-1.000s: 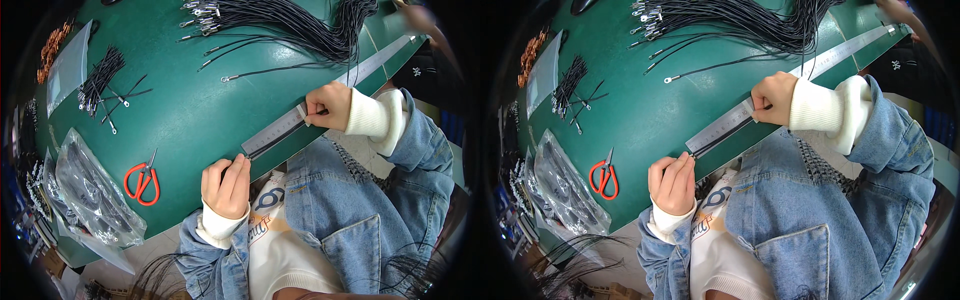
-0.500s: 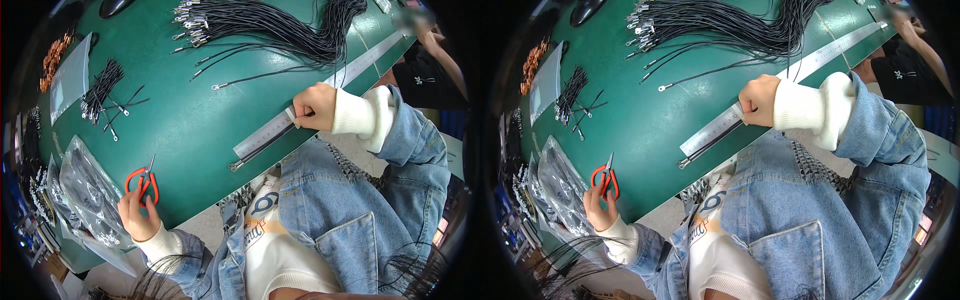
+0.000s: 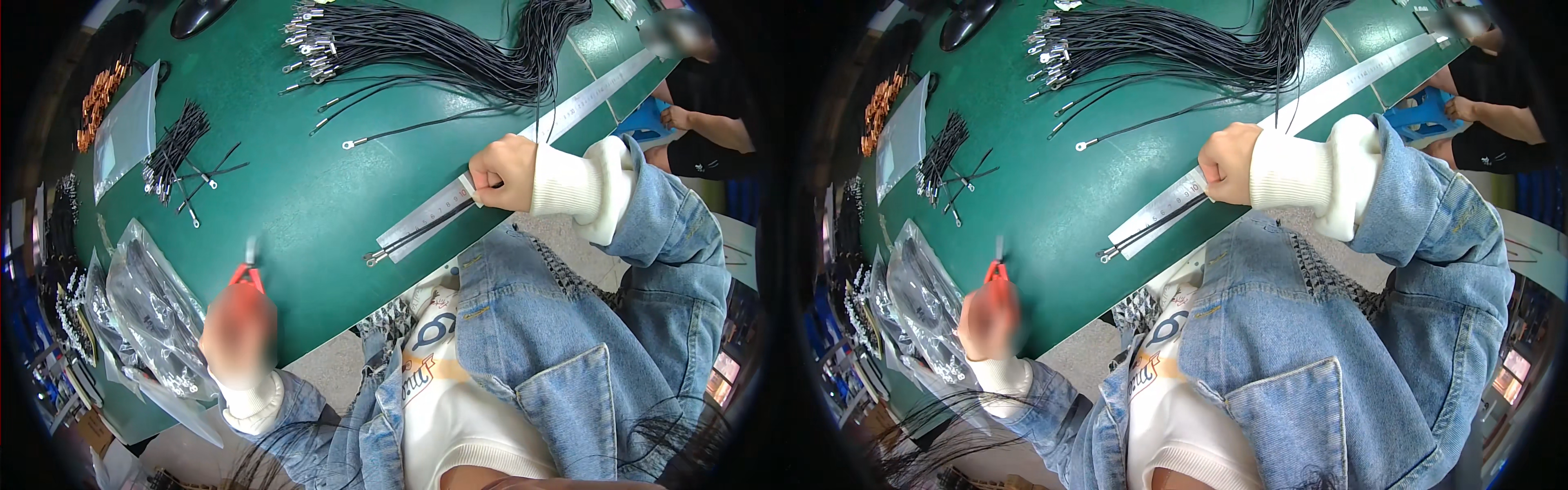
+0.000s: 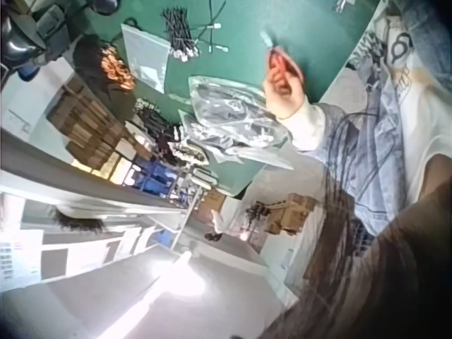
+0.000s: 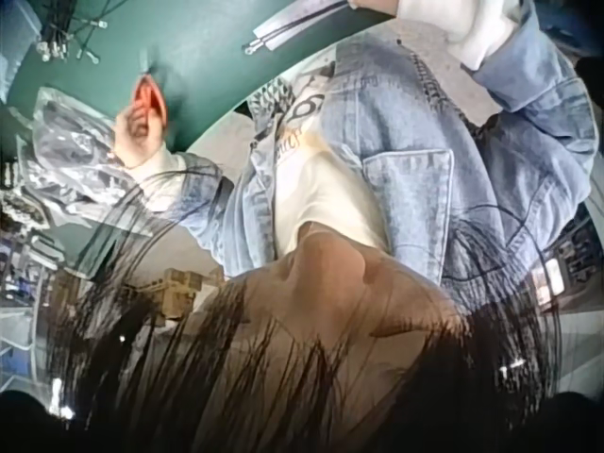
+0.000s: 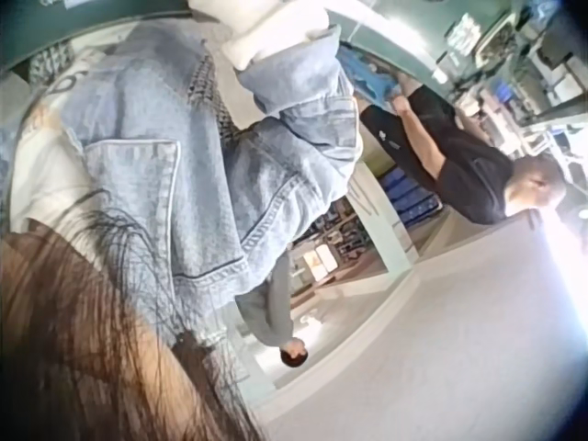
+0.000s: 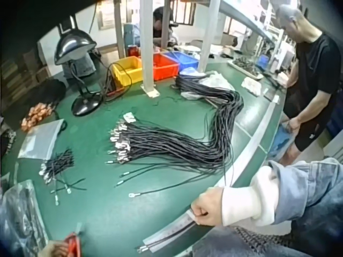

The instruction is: The person organizes bundles of wires on a workbench, measures the wires against a ruler, and cuts them to length using scissors.

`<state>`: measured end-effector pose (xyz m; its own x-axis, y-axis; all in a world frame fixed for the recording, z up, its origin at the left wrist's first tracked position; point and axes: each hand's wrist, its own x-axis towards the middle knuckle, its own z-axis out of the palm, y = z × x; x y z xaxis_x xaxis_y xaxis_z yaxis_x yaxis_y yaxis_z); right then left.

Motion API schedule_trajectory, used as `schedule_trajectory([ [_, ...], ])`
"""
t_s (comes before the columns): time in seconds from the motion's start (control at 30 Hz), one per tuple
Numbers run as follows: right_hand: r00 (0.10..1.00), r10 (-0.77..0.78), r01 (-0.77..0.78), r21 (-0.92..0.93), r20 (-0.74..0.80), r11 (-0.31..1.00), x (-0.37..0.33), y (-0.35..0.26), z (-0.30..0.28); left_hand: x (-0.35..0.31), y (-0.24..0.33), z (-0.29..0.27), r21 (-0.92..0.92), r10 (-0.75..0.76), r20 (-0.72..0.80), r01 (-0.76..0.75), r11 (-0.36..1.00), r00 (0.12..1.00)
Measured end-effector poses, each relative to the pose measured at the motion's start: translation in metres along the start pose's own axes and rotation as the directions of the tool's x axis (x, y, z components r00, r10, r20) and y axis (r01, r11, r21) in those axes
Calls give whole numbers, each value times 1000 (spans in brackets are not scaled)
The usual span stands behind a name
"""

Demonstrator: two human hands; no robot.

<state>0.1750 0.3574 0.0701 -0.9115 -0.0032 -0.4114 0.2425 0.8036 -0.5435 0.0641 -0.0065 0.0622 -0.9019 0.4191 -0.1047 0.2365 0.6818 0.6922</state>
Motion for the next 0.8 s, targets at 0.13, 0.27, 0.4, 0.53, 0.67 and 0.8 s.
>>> schedule_trajectory([
  [0.13,998,-45,44,27,38,999,-2,0,-7,-17,34,23,-621,-37,317,237,747,948],
  [0.27,996,-71,60,169,57,984,-6,-4,-21,-37,74,55,-535,-97,538,427,729,838],
  [0.4,993,-51,-4,459,108,888,-7,-10,-33,-35,103,80,-575,136,515,223,787,846],
  [0.53,997,-77,51,662,11,748,-7,-17,-35,-23,125,90,-550,256,503,78,831,825],
  [0.67,997,-69,60,770,-20,635,-10,-20,-34,-11,140,101,-523,240,469,48,851,850],
  [0.8,995,-84,100,752,-59,651,-10,-23,-26,-4,146,113,-490,248,377,-35,871,892],
])
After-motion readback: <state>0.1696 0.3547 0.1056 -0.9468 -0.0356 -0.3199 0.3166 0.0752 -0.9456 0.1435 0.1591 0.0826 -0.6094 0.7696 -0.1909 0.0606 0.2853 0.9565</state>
